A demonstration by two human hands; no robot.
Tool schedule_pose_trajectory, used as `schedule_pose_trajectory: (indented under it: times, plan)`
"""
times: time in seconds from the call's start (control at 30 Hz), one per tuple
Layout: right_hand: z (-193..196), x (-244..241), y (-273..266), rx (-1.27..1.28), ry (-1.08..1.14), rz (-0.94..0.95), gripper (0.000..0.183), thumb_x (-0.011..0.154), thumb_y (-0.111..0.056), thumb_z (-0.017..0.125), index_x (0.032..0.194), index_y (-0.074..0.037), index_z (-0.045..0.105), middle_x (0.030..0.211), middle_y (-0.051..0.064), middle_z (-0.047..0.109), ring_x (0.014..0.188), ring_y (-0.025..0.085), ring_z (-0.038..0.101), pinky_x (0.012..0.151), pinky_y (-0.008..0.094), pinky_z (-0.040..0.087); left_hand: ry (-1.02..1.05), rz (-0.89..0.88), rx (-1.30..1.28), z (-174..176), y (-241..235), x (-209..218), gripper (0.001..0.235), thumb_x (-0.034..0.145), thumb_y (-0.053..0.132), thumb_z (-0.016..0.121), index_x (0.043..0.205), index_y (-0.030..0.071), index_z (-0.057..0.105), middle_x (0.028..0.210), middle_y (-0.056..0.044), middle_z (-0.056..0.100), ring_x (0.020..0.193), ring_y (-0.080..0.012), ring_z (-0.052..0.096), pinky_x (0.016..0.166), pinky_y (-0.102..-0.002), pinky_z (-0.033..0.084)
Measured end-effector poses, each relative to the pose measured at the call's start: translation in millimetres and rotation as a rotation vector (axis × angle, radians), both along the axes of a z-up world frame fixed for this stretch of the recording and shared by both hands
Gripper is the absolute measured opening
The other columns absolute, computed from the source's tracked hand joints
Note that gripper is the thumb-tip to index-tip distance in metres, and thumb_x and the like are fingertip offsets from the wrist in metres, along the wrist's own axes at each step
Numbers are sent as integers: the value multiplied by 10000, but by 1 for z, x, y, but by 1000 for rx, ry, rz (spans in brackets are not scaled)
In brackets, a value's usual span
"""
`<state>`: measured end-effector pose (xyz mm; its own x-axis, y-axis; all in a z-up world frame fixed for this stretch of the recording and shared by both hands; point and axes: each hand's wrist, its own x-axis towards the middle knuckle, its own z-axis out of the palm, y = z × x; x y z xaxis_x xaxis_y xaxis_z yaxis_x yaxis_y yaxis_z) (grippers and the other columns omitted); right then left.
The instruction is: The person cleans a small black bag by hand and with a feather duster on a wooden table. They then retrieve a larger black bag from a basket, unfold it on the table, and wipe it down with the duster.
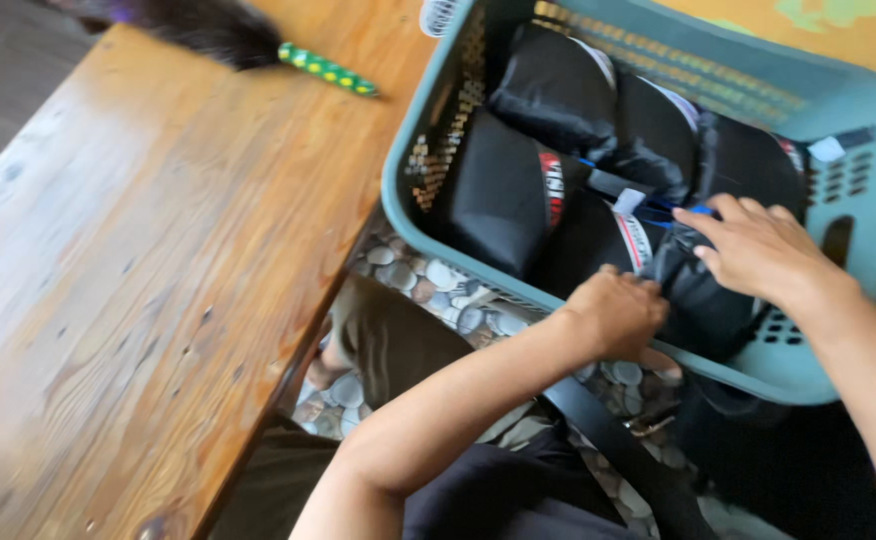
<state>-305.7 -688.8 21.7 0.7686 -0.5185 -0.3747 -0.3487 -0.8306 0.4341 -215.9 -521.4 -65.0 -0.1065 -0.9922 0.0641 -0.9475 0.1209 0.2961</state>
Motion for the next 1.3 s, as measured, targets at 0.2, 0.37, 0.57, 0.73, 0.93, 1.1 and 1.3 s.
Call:
schedule_pose_trajectory:
  times: [0.2, 0.37, 0.57, 0.73, 0.93, 1.1, 1.3]
  plan:
    - [-40, -1, -26, -62, 146, -220, 656, 1037, -412, 385, 1661, -444, 183, 1616, 5, 403, 1450, 255, 486, 1159, 445, 465, 52, 56, -199, -3, 30, 28, 762, 726, 818, 501, 1039, 163, 735, 1076, -48, 733, 911, -283, 734, 773, -491, 535]
    - [-119, -4, -141, -194, 192, -52, 812, 860, -624, 560, 1606, -582, 240, 1662, -51, 427, 1481, 212, 518, 1225, 363, 427, 27, 215, -466, 21, 103, 86, 592, 824, 698, 540, 921, 149, 741, 952, -35, 682, 918, -255, 681, 805, -422, 449]
    - [-90, 84, -149, -218, -44, 86, 703, 891, -636, 487, 1546, -385, 533, 1474, 41, 690, 1368, 275, 659, 1068, 412, 568, -155, 630, -538, 58, 244, 146, 463, 858, 596, 677, 923, 139, 712, 1106, -85, 655, 997, -284, 640, 879, -433, 477]
    - [6, 227, 52, -155, -440, 454, 526, 1007, -495, 522, 1403, -218, 731, 1369, 58, 753, 1305, 268, 679, 1075, 427, 502, -144, 1000, -378, 67, 389, 150, 569, 897, 556, 695, 1185, 69, 631, 1325, -182, 593, 1260, -357, 550, 1072, -492, 405]
    - [11, 347, 220, 173, -508, 916, 617, 938, -449, 652, 1465, -129, 639, 1447, 158, 623, 1352, 325, 577, 1062, 523, 471, -266, 1492, -220, 34, 568, 110, 611, 980, 524, 619, 1366, 50, 628, 1484, -221, 579, 1393, -366, 521, 1167, -523, 358]
    - [6, 370, 432, 520, -416, 1102, 633, 977, -460, 614, 1489, -89, 591, 1483, 216, 555, 1349, 382, 520, 1119, 526, 366, -498, 1936, -211, 16, 669, 47, 535, 1013, 484, 684, 1298, 34, 736, 1437, -200, 648, 1327, -367, 584, 1143, -524, 406]
    - [-35, 266, 605, 1113, -335, 1501, 589, 1045, -354, 599, 1532, -36, 504, 1553, 353, 403, 1438, 607, 329, 1141, 718, 294, -350, 2055, -363, 16, 672, 36, 428, 1000, 402, 695, 1195, 22, 720, 1307, -236, 647, 1323, -426, 570, 1142, -551, 376]
